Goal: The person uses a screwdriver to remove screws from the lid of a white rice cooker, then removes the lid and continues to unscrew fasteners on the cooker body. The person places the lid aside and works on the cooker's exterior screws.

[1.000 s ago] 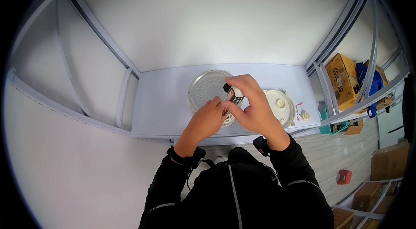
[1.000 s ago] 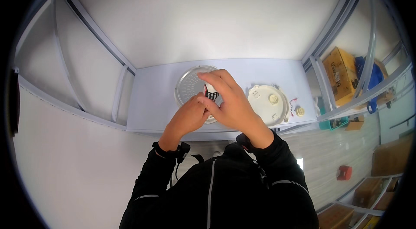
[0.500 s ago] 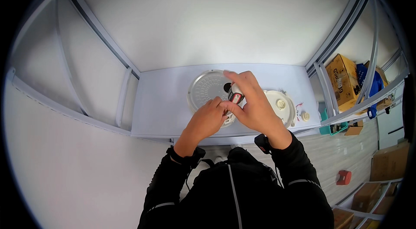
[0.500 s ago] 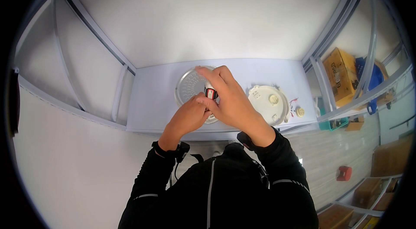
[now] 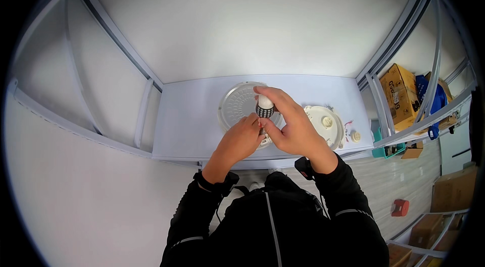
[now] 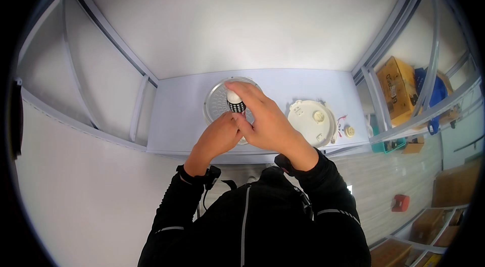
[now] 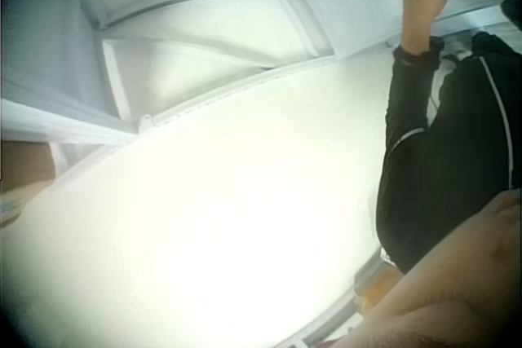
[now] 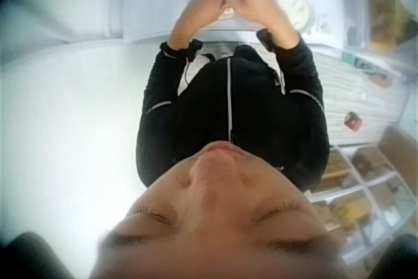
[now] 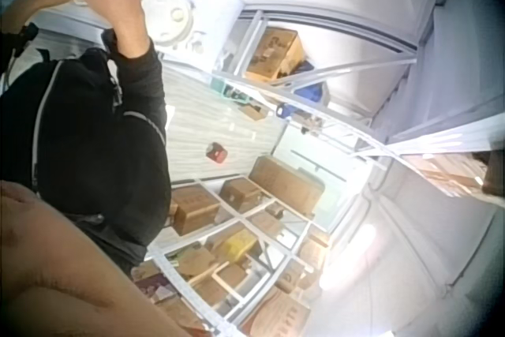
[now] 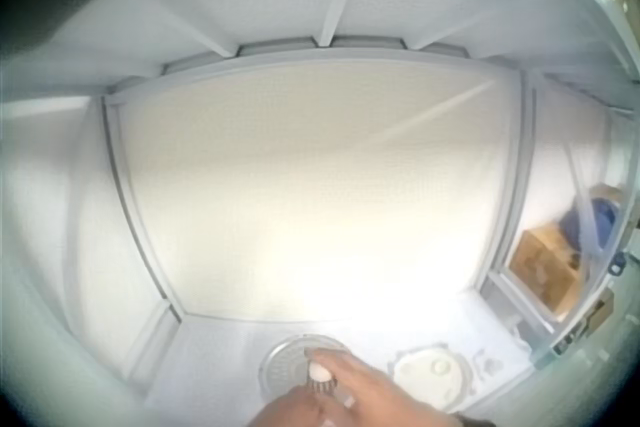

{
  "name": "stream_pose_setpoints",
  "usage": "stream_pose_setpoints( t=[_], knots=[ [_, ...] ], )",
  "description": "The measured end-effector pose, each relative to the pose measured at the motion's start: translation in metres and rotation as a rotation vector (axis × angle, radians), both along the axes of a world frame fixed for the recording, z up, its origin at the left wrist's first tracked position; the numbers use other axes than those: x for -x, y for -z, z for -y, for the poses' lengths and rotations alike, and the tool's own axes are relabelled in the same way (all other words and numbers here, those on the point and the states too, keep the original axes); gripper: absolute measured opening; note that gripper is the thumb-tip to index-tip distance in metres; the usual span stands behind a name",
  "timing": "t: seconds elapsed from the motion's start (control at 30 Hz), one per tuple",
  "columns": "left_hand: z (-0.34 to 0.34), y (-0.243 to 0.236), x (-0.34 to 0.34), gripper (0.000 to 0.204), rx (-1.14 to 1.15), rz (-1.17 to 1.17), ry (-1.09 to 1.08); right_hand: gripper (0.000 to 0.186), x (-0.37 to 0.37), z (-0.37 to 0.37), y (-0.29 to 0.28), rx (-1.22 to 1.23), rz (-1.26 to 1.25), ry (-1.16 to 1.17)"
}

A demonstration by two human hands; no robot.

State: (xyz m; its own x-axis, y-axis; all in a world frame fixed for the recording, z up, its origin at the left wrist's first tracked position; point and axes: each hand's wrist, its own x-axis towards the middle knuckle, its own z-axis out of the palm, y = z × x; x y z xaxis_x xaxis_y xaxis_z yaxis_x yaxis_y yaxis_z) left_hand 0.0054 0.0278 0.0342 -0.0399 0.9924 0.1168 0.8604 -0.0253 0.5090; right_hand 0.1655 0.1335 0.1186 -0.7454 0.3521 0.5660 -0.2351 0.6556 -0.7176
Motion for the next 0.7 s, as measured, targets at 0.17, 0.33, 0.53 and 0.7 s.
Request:
stream_pose_setpoints(
  t=[0.17, 0.33, 0.53, 0.7],
  knots=[
    [0.000, 0.000, -0.001, 0.028, -0.030, 0.013, 0.004, 0.068, -0.003, -0.002, 0.000, 0.019, 0.010, 0.006],
    [0.005, 0.005, -0.004, 0.023, -0.132, -0.002, -0.016, 0.068, -0.006, -0.002, -0.003, 0.005, 0.020, 0.016],
    [0.012, 0.009, -0.005, 0.017, -0.185, 0.044, -0.035, 0.066, -0.014, -0.004, 0.000, -0.034, 0.029, 0.048],
    [0.015, 0.003, -0.005, 0.011, -0.205, 0.137, -0.032, 0.065, -0.012, -0.004, 0.006, -0.083, -0.022, 0.067]
  ],
)
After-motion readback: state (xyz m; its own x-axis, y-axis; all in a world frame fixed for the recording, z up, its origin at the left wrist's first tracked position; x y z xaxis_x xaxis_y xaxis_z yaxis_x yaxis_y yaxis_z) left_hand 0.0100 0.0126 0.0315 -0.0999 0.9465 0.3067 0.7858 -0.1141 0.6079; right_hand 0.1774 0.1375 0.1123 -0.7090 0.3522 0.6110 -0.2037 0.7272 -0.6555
